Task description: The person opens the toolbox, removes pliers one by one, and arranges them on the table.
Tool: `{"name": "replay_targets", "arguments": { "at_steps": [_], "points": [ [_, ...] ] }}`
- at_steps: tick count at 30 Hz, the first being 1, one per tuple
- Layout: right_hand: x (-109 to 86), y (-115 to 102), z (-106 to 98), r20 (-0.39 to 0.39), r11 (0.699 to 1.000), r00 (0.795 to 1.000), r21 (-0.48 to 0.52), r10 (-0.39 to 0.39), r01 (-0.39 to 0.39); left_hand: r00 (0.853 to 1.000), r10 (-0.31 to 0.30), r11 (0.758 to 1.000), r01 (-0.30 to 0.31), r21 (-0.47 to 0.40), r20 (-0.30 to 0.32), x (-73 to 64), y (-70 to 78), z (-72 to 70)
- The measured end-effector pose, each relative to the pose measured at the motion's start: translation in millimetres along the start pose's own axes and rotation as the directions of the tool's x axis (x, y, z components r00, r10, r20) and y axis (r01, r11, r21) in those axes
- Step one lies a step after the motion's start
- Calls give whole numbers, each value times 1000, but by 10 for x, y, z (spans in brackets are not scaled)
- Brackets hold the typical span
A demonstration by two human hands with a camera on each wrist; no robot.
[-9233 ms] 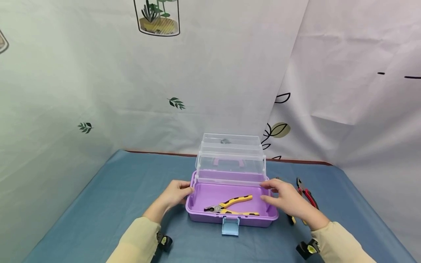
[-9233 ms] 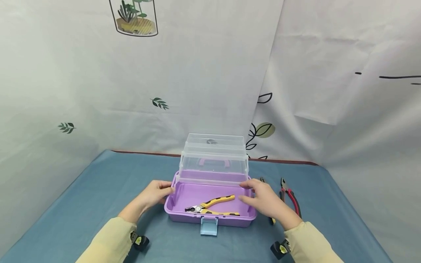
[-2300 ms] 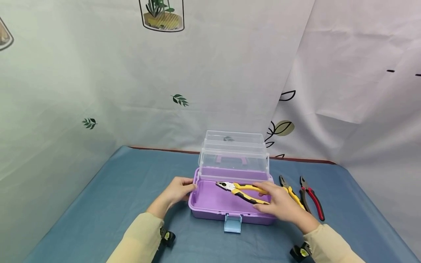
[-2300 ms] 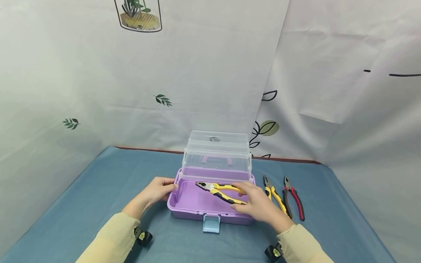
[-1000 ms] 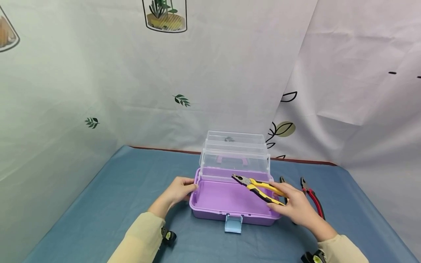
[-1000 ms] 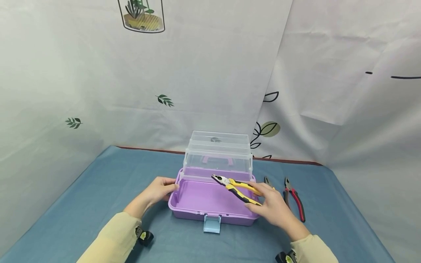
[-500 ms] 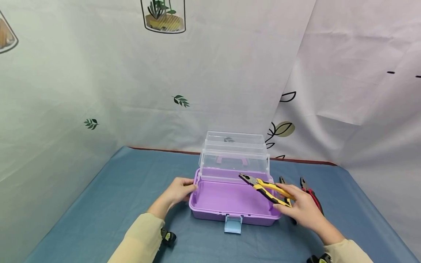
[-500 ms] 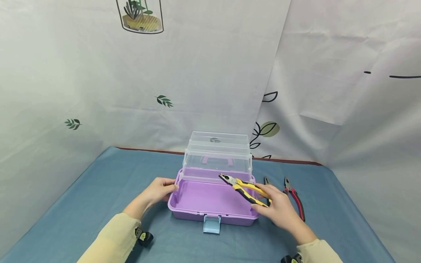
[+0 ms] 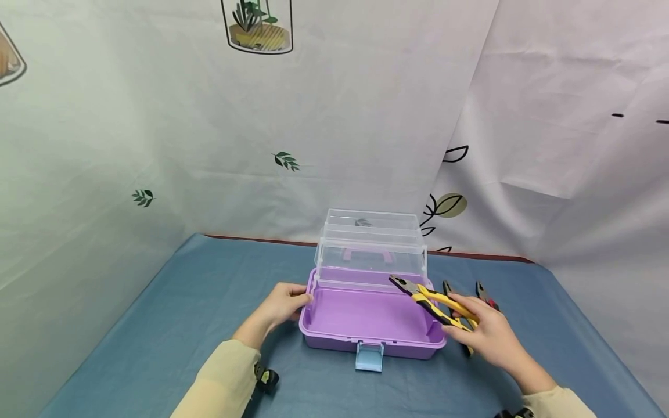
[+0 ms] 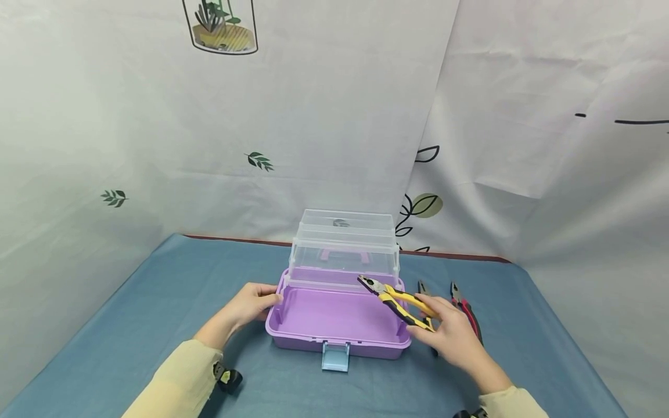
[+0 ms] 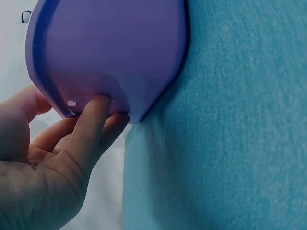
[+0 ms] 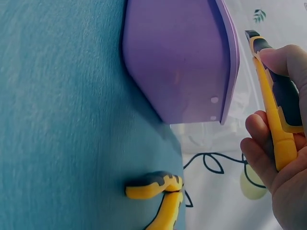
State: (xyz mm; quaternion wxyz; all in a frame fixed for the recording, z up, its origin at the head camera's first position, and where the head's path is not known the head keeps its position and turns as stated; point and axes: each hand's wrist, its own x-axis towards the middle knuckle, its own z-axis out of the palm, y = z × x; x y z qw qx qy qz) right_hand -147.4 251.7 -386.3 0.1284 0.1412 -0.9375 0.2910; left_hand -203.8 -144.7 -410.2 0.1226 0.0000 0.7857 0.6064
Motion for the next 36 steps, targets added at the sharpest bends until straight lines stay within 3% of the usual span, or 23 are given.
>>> {"name": "replay_targets", "arguments": {
  "at_steps": [21, 27, 36],
  "points": [
    [-86, 141, -56, -64, 1000, 998, 15, 15, -14, 1000, -16, 1000, 16, 4, -17, -12, 25, 15],
    [-100, 164, -89, -86, 999, 996, -38, 33, -37, 1000, -18, 1000, 18, 4, -18, -8, 18, 13],
    [-134, 189, -134, -63, 994, 993, -39, 98, -101, 1000, -12, 1000, 12, 0, -8, -2, 16, 8]
  ]
}}
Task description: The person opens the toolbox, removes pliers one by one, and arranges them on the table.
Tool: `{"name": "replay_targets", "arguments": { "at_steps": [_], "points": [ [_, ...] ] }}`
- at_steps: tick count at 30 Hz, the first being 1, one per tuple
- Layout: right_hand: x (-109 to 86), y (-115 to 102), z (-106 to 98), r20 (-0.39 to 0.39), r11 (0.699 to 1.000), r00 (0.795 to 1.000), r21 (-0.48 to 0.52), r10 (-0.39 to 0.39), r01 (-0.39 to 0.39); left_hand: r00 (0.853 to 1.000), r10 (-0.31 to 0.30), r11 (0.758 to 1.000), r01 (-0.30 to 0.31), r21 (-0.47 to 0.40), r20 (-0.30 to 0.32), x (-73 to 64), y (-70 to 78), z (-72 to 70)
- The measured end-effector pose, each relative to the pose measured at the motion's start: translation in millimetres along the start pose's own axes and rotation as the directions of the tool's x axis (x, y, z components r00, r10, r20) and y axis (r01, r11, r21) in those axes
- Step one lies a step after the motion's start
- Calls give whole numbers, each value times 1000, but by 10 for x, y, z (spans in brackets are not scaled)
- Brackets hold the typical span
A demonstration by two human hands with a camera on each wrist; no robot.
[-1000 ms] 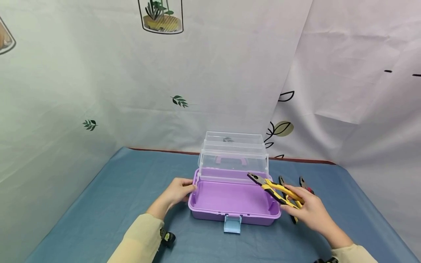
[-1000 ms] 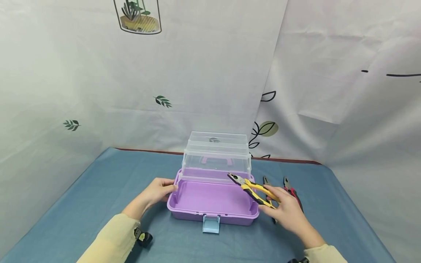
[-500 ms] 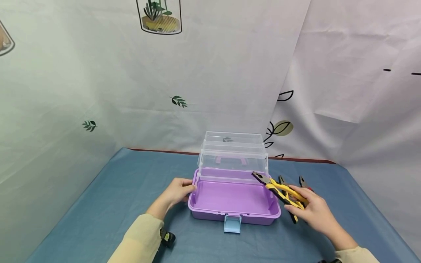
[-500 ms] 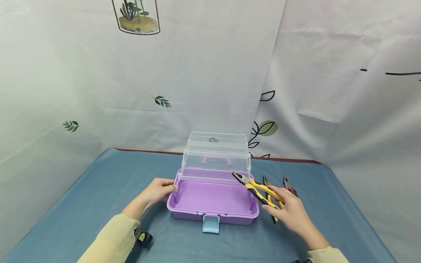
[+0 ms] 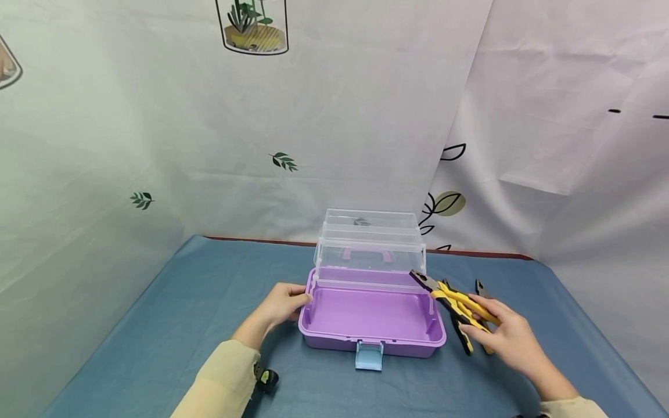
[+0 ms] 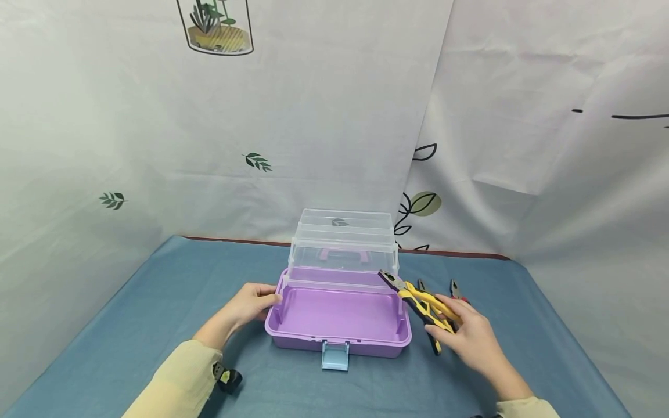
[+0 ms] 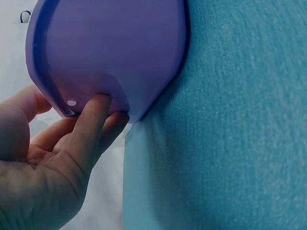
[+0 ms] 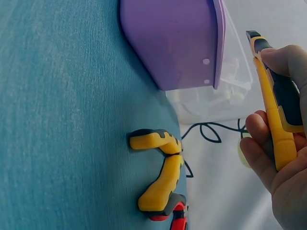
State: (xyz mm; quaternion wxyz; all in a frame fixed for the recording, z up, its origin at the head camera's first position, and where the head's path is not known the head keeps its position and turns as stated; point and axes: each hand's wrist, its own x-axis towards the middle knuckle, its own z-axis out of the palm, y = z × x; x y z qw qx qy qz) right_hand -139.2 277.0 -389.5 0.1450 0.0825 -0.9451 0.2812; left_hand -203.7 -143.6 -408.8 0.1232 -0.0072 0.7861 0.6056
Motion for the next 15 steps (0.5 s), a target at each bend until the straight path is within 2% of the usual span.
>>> {"name": "replay_targets", "arguments": {
  "at_steps": [7, 15],
  "points": [
    [-19, 18, -27, 22, 999, 999, -12, 38, -38, 1000, -4, 1000, 4, 9, -3, -1, -5, -2],
    [-59, 85, -47, -4, 999, 999, 10, 46, -46, 1000, 2, 1000, -2, 13, -1, 1, -2, -4]
  ]
}}
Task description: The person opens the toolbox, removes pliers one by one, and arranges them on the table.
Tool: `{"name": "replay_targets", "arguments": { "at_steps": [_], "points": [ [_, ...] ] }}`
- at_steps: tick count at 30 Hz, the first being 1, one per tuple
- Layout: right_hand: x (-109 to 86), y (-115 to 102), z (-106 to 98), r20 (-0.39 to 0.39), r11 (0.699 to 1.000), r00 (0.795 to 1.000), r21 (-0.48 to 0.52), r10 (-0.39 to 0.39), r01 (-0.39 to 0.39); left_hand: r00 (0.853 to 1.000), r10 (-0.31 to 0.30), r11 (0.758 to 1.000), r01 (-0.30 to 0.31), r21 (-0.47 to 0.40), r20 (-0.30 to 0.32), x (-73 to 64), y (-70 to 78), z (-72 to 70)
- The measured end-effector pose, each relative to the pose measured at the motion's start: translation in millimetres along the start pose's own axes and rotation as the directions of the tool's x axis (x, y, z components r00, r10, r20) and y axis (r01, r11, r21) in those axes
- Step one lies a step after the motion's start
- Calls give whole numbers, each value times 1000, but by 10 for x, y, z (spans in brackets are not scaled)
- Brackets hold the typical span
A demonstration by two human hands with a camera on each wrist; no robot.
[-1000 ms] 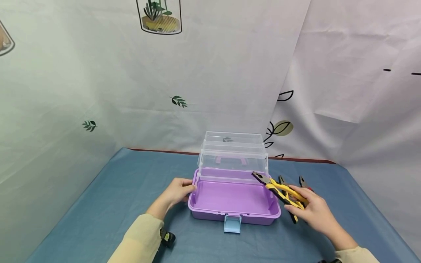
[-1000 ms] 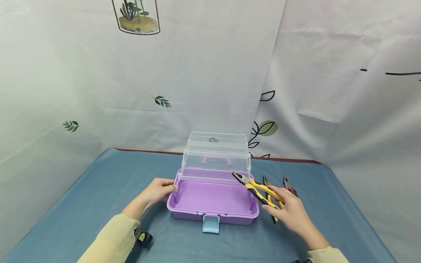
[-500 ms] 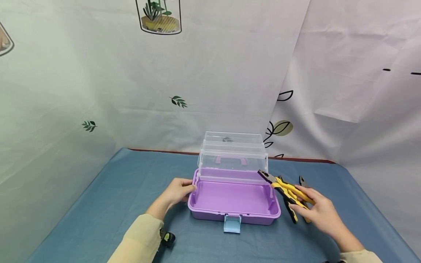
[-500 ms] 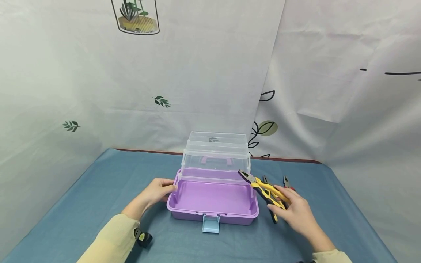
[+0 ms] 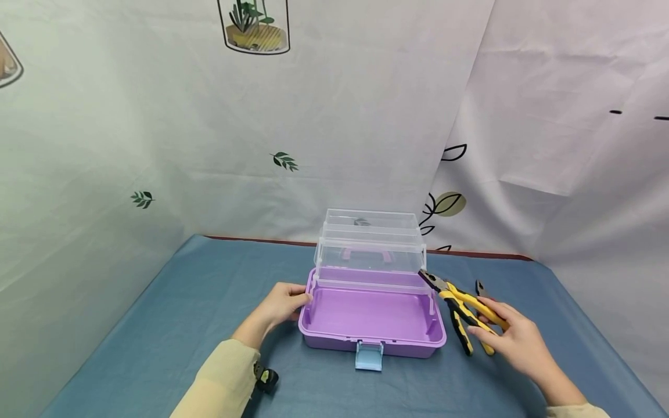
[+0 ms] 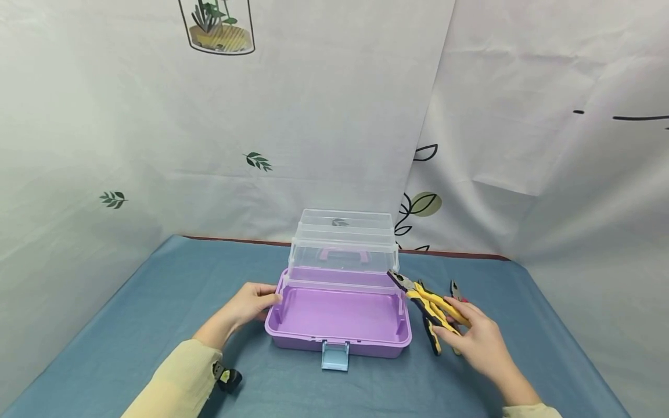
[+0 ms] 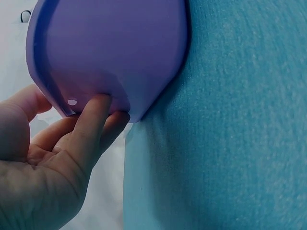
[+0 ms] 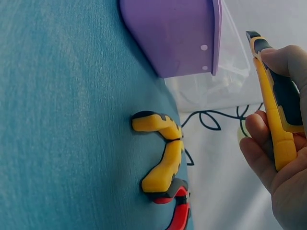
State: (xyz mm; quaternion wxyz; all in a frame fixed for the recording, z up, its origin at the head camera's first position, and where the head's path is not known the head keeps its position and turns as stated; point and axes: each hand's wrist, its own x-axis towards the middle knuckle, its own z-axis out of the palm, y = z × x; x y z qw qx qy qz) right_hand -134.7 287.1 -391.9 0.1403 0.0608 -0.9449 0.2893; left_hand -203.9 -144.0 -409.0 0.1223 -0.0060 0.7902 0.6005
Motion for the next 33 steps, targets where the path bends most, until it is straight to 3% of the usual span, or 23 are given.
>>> {"name": "replay_targets", "arguments": {
  "at_steps": [7, 25, 33],
  "points": [
    [19, 64, -42, -46, 1000, 999, -19, -11, 10, 1000, -2, 1000, 2, 2, 1, 10, 7, 2],
    [7, 145, -131, -15, 996, 996, -27, 89, -89, 1000, -11, 999, 10, 41, 13, 26, 25, -18],
    [-24, 204, -168, -38, 993, 993, -35, 111, -112, 1000, -11, 998, 12, 57, -4, 4, 14, -8]
  ]
}}
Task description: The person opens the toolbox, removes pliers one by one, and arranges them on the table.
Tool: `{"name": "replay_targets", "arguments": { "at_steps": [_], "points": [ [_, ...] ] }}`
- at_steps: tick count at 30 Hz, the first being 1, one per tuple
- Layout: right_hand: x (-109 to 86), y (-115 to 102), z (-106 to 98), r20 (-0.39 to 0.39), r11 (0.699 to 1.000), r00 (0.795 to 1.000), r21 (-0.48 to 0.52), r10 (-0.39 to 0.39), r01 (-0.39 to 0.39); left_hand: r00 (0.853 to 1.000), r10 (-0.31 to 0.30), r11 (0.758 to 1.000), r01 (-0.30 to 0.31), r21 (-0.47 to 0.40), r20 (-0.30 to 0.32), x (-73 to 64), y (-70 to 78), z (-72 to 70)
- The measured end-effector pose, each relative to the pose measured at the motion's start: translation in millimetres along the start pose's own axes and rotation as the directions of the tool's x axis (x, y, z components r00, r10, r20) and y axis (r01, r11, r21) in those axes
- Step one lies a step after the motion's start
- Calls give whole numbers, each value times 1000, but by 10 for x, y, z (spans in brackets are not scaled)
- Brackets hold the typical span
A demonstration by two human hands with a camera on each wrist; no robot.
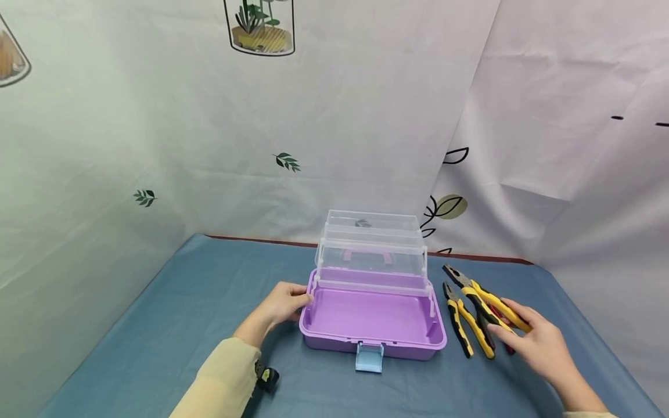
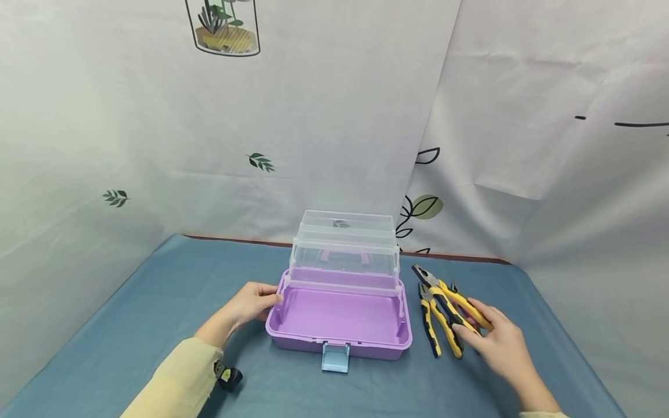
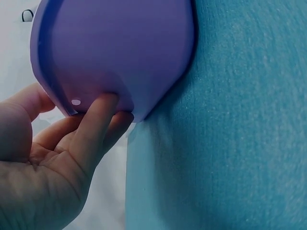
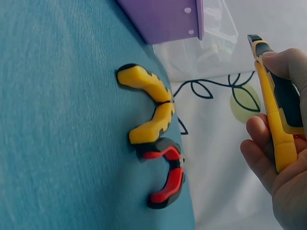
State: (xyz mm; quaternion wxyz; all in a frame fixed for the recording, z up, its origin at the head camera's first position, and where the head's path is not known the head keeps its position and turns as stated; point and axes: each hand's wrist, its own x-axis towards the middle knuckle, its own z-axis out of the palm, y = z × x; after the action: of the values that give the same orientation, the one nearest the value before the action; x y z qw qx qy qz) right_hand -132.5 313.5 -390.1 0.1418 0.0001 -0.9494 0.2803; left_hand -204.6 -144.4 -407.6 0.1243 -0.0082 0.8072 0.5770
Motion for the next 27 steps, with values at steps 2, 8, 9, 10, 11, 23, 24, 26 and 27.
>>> {"name": "replay_targets", "arguments": {
  "at_steps": [2, 8, 9, 10, 11, 23, 24, 26, 27],
  "points": [
    [-8, 22, -8, 4, 1000, 1000, -1, 18, -18, 1000, -3, 1000, 3, -1, 0, -2, -3, 4],
    [-1, 93, -32, 13, 996, 996, -4, 87, -87, 1000, 1, 1000, -1, -2, -18, -14, -4, 14],
    [0, 106, -37, 11, 996, 995, -3, 94, -94, 1000, 5, 1000, -5, -3, -19, -14, -7, 15],
    [3, 123, -42, 6, 995, 995, -7, 96, -96, 1000, 5, 1000, -6, -4, -19, -16, -7, 16],
    [3, 139, -48, 6, 995, 995, -7, 100, -100, 1000, 6, 1000, -6, -5, -20, -19, -5, 17],
    [13, 275, -116, -24, 987, 989, -58, 148, -149, 1000, 22, 999, -22, -31, -4, -37, -15, 21],
    [15, 284, -121, -27, 986, 988, -64, 155, -156, 1000, 21, 999, -21, -30, -4, -35, -17, 22],
    [17, 299, -132, -25, 982, 984, -68, 177, -179, 1000, 18, 999, -18, -35, -4, -33, -20, 24],
    [18, 307, -139, -22, 979, 981, -71, 192, -194, 1000, 16, 999, -16, -38, -5, -32, -24, 25]
  ]
}}
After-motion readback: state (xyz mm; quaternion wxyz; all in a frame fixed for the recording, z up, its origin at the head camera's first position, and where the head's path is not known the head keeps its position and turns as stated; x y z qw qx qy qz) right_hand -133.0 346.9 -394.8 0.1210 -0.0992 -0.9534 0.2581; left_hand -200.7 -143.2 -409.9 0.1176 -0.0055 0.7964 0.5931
